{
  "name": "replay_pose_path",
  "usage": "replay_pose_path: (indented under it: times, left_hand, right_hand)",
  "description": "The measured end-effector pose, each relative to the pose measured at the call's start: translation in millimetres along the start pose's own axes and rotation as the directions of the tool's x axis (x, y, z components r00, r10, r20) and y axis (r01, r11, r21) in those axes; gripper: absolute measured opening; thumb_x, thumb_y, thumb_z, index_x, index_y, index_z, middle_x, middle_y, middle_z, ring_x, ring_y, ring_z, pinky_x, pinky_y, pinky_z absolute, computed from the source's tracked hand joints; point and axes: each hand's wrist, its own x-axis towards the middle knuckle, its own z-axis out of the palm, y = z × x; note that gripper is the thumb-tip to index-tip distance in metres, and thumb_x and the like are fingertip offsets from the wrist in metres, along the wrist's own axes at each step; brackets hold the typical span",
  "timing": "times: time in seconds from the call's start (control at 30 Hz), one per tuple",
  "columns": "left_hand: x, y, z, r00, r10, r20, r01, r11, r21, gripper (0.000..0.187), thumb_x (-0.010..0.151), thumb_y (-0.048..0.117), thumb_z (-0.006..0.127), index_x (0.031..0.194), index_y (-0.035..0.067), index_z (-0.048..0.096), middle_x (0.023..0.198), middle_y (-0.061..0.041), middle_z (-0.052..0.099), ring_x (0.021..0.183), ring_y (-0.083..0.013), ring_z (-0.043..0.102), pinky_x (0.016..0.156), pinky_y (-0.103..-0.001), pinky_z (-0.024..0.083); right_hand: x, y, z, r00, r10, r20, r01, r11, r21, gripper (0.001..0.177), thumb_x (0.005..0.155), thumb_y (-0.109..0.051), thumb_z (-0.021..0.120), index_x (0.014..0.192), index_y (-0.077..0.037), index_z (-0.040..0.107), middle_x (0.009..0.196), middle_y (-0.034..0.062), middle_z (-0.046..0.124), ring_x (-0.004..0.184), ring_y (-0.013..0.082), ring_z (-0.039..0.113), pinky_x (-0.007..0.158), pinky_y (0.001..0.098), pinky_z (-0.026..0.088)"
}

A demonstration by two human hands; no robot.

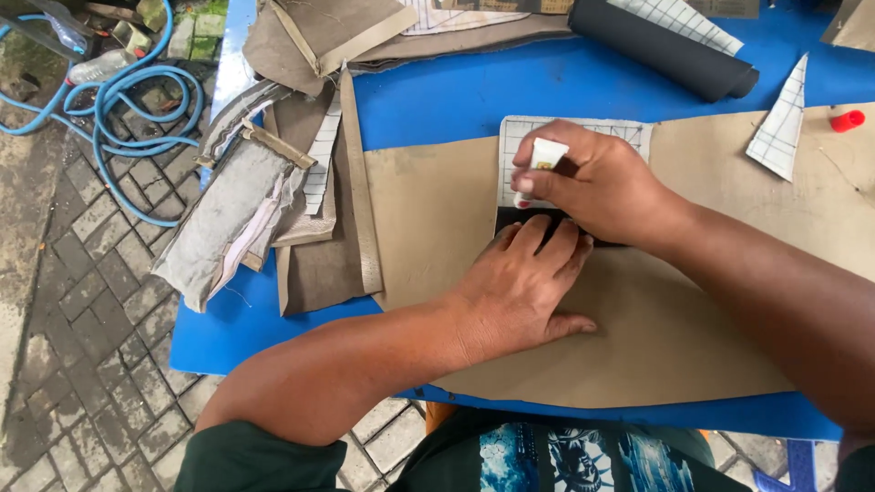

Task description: Applying glue to small leather strips and attaching them to a grid template

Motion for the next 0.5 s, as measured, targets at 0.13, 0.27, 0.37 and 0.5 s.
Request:
replay_pose_path:
  times: [0.13,0.27,0.37,0.5]
  left_hand:
    - [-1,0,1,1.000,-0.001,-0.006,0.001,1.000,-0.019,0.089,0.073,0.071,0.082,0.126,0.000,0.066,0.114,-0.014,0.057,0.102,-0.0321,0.054,0.086,-0.045,0.054]
    - [-6,-2,21,1.000,0.002,0.021,-0.002,1.000,-0.003,0.088,0.077,0.071,0.074,0.132,0.002,0.062,0.124,-0.017,0.055,0.116,-0.0373,0.055,0.093,-0.050,0.056]
    - [-9,-2,25,0.998,0.005,0.067,-0.007,0.999,0.031,0.086,0.080,0.071,0.064,0.134,0.005,0.059,0.131,-0.017,0.051,0.121,-0.0386,0.055,0.094,-0.050,0.056]
    - [1,-2,4,0.999,0.022,0.032,-0.024,0.998,0.057,0.092,0.075,0.077,0.076,0.129,0.003,0.066,0.126,-0.013,0.057,0.101,-0.0282,0.053,0.079,-0.038,0.057]
  right_hand:
    - [6,-1,11,0.993,-0.114,0.027,0.109,0.985,0.130,0.008,0.100,-0.017,0.071,0.101,-0.017,0.063,0.091,-0.0002,0.075,0.081,0.0116,0.080,0.081,0.0202,0.060]
    - [5,1,1,0.999,-0.040,0.036,0.043,0.996,-0.083,0.008,0.099,-0.024,0.072,0.103,-0.023,0.065,0.084,-0.0026,0.079,0.068,0.0073,0.068,0.069,0.0220,0.051]
    - [-9,0,-23,0.999,0.036,0.015,-0.033,0.986,-0.165,0.006,0.100,-0.023,0.071,0.102,-0.021,0.066,0.086,-0.0016,0.080,0.074,0.0086,0.070,0.074,0.0237,0.051]
    - [-31,11,-59,0.986,0.165,-0.028,-0.166,0.939,-0.300,0.004,0.101,-0.021,0.069,0.101,-0.017,0.068,0.089,0.0003,0.082,0.084,0.0109,0.073,0.081,0.0269,0.051]
